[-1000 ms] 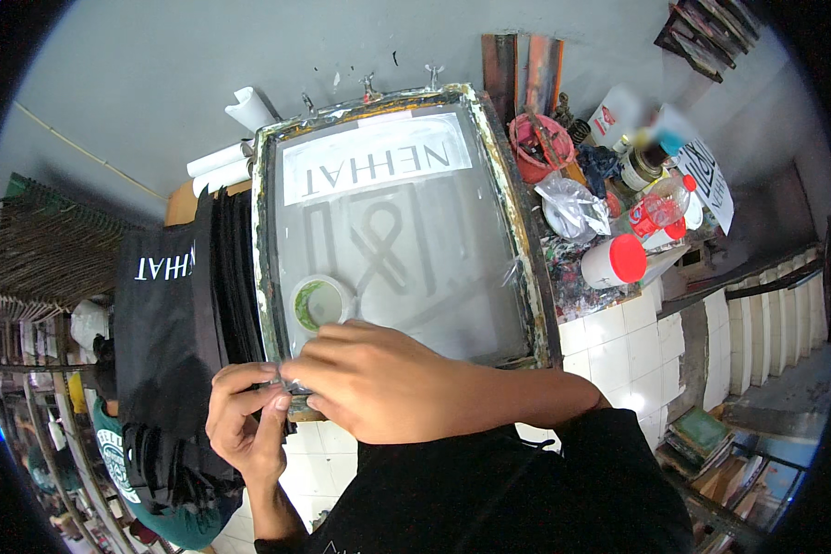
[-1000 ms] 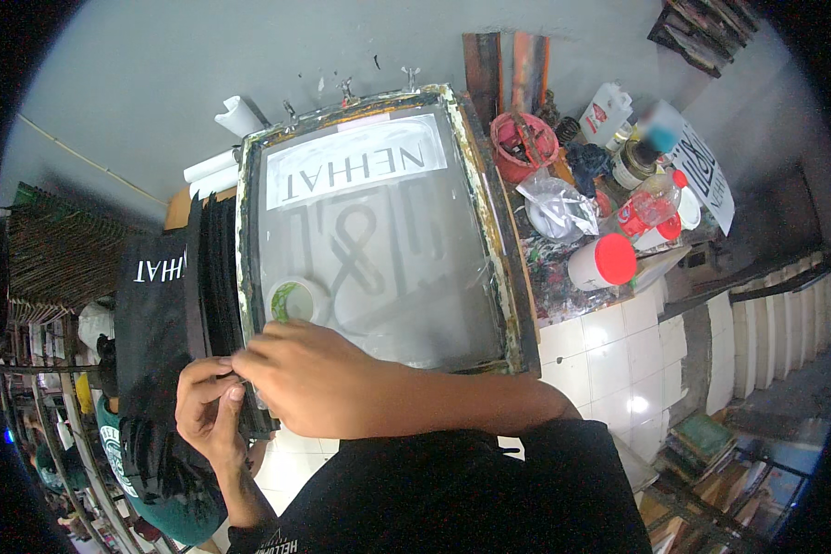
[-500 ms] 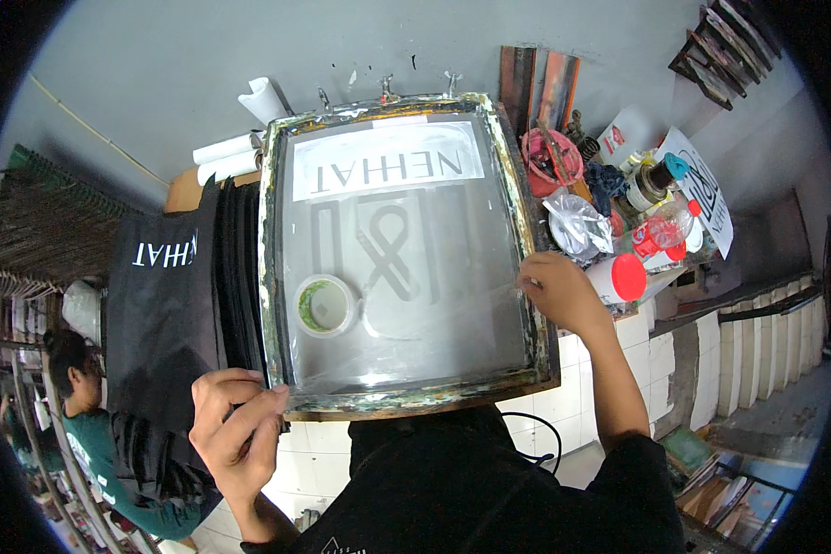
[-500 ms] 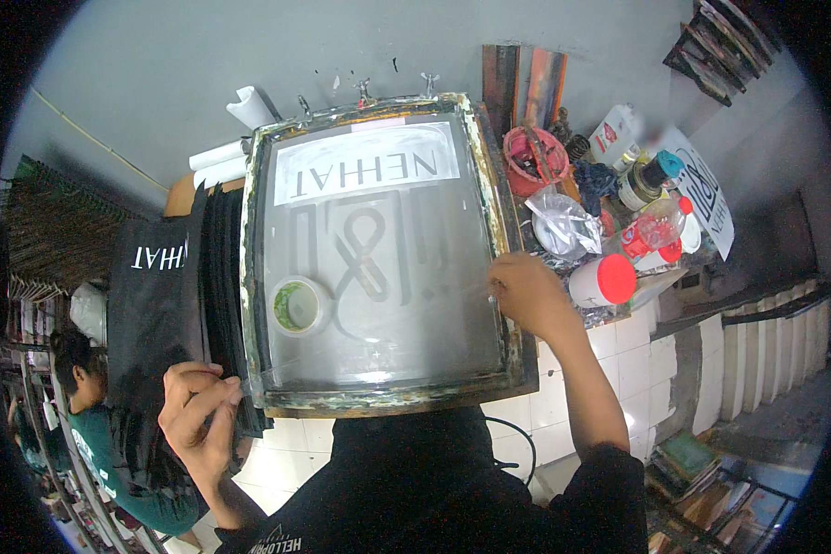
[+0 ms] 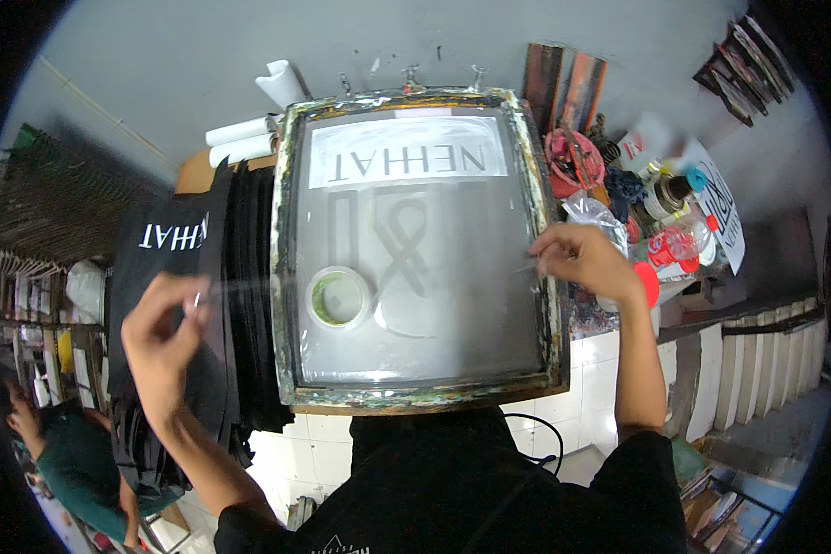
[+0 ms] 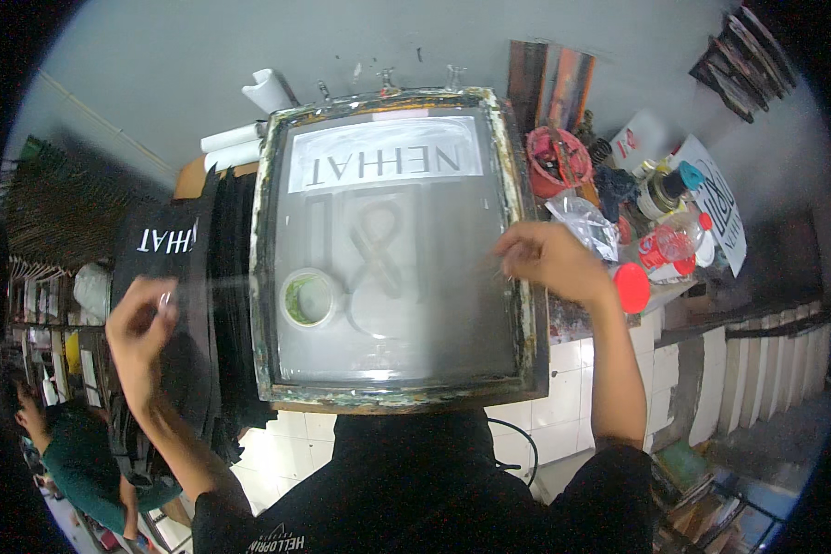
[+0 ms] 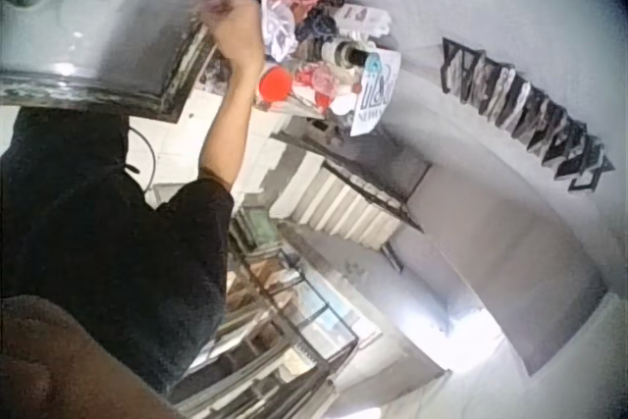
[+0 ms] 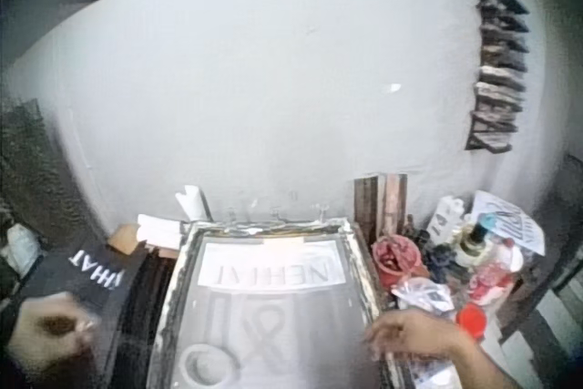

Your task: The person prepares a screen printing frame by applying clear tape to the edges of the mesh and trimming it with scissors.

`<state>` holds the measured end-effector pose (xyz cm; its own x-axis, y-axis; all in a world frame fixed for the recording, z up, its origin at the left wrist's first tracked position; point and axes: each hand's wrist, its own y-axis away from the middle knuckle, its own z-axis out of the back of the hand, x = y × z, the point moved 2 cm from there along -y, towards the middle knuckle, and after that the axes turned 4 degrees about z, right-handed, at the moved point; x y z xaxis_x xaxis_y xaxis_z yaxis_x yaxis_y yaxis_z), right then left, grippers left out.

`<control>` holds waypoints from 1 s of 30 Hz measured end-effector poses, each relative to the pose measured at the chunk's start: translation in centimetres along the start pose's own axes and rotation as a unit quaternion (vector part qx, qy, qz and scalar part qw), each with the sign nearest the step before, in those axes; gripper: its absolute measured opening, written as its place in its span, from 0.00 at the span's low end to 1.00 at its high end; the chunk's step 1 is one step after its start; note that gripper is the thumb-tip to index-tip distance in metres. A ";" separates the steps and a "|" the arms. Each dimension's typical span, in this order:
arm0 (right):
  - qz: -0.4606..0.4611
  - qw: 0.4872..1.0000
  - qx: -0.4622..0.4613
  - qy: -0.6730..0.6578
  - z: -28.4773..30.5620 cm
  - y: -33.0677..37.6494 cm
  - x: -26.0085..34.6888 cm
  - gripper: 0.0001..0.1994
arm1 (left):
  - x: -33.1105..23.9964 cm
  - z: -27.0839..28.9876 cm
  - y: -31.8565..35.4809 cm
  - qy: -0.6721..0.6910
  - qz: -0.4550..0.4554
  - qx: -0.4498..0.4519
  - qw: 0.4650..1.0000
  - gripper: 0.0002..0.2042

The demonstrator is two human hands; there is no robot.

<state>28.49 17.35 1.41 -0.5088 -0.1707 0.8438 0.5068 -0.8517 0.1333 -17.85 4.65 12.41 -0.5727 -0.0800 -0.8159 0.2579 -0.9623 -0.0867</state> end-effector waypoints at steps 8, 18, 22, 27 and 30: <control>-0.020 0.979 -0.136 -0.153 4.5 -8.6 -3.3 0.10 | 8.0 -5.2 -13.6 0.119 0.026 0.054 0.991 0.18; -0.071 0.930 -0.267 -0.243 6.7 -20.1 -9.1 0.06 | 14.1 -13.2 -28.4 0.218 0.127 0.067 0.965 0.05; -0.069 0.925 -0.321 -0.189 6.8 -23.2 -11.0 0.06 | 13.6 -15.0 -30.7 0.179 0.159 0.070 0.968 0.05; -0.078 0.918 -0.367 -0.128 6.5 -24.9 -12.1 0.07 | 15.3 -15.9 -32.5 0.141 0.146 0.038 0.978 0.06; -0.078 0.913 -0.397 -0.046 6.5 -25.3 -12.6 0.09 | 16.1 -16.7 -33.0 0.094 0.103 0.005 0.990 0.07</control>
<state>26.62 44.26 -9.23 -0.4520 -0.0055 0.8920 -0.2502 -0.9591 -0.1327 -22.63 39.47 -7.39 -0.3544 -0.2253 -0.9075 0.3462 -0.9332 0.0966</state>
